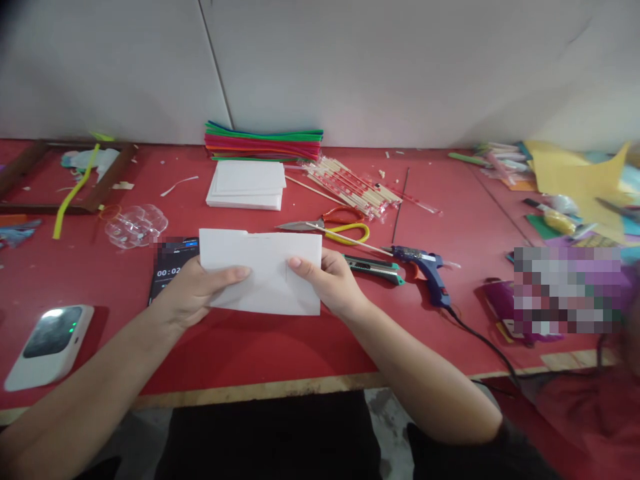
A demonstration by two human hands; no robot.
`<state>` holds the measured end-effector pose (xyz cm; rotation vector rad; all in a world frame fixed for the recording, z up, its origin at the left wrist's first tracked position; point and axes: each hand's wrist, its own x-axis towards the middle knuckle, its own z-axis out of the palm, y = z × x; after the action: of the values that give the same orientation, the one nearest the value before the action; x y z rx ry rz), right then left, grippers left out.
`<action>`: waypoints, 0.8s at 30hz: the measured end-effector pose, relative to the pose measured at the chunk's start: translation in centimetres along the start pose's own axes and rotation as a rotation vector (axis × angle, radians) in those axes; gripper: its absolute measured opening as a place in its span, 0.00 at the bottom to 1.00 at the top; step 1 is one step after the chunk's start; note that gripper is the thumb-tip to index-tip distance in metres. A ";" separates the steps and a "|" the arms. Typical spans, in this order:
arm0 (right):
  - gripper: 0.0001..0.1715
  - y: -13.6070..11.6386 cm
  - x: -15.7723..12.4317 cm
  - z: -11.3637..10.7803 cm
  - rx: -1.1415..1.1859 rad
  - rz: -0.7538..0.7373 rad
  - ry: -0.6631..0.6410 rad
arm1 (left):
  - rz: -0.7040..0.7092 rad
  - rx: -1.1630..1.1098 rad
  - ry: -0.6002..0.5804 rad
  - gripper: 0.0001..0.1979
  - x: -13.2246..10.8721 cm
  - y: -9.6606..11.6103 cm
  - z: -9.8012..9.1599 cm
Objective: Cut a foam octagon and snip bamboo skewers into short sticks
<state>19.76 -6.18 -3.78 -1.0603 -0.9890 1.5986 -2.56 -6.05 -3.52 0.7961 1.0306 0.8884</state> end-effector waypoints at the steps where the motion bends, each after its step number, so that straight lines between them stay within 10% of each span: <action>1: 0.18 0.0 0.0 0.0 0.001 0.001 0.000 | 0.001 0.002 -0.001 0.23 0.0 0.0 0.0; 24: 0.23 1.2 0.3 -0.6 -0.215 -0.106 0.143 | 0.058 0.046 0.013 0.22 -0.5 0.2 0.8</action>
<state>19.95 -6.10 -5.10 -1.2283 -1.1183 1.3333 -1.94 -6.50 -2.95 0.8631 1.0467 0.9231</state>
